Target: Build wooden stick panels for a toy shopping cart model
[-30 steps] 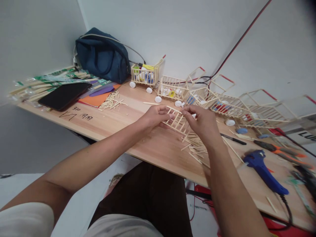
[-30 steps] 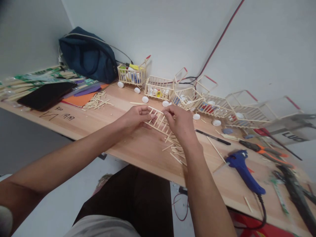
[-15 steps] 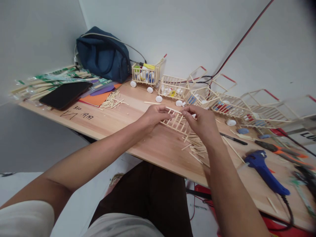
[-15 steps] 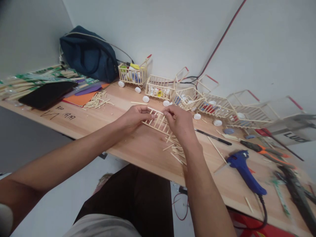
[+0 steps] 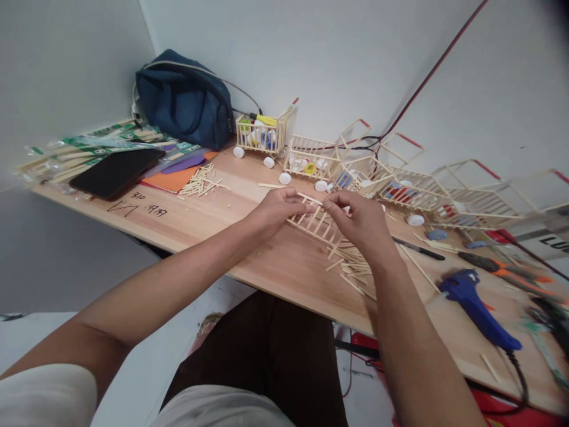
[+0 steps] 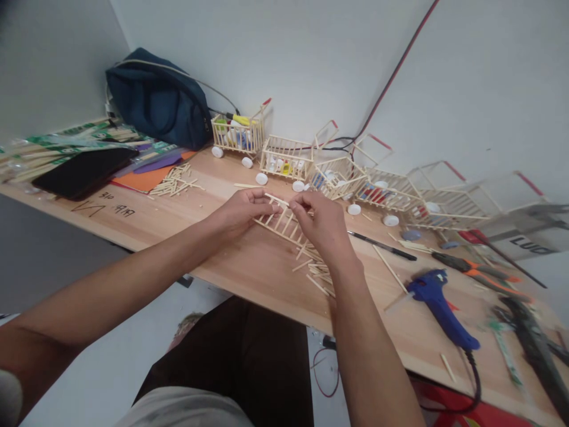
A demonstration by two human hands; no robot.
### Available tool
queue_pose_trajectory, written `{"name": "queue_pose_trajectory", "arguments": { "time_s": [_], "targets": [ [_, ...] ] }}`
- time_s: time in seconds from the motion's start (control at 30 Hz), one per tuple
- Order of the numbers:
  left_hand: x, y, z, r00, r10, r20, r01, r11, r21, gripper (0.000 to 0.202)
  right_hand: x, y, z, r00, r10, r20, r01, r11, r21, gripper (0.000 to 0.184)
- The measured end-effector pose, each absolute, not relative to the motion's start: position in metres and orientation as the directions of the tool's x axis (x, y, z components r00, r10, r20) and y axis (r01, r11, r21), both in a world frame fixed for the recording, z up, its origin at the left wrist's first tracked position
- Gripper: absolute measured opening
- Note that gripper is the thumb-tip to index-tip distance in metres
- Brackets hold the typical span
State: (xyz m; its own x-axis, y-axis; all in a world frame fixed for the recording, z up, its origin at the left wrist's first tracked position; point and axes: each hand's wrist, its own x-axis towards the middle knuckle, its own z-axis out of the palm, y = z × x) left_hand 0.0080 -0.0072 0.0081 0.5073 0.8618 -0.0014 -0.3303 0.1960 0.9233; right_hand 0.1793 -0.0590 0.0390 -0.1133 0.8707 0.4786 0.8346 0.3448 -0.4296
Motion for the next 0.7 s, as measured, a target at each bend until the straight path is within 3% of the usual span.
{"name": "queue_pose_trajectory", "arguments": {
  "time_s": [0.3,0.7],
  "targets": [
    [0.003,-0.008,0.015,0.614,0.776,-0.142,-0.203,0.329,0.922,0.023,0.185,-0.056,0.035,0.101,0.872,0.478,0.833,0.189,-0.520,0.022],
    [0.003,-0.010,0.010,0.605,0.785,-0.136,-0.271,0.364,0.891,0.032,0.188,-0.051,0.021,0.285,0.859,0.425,0.700,0.117,-0.704,0.025]
  ]
}}
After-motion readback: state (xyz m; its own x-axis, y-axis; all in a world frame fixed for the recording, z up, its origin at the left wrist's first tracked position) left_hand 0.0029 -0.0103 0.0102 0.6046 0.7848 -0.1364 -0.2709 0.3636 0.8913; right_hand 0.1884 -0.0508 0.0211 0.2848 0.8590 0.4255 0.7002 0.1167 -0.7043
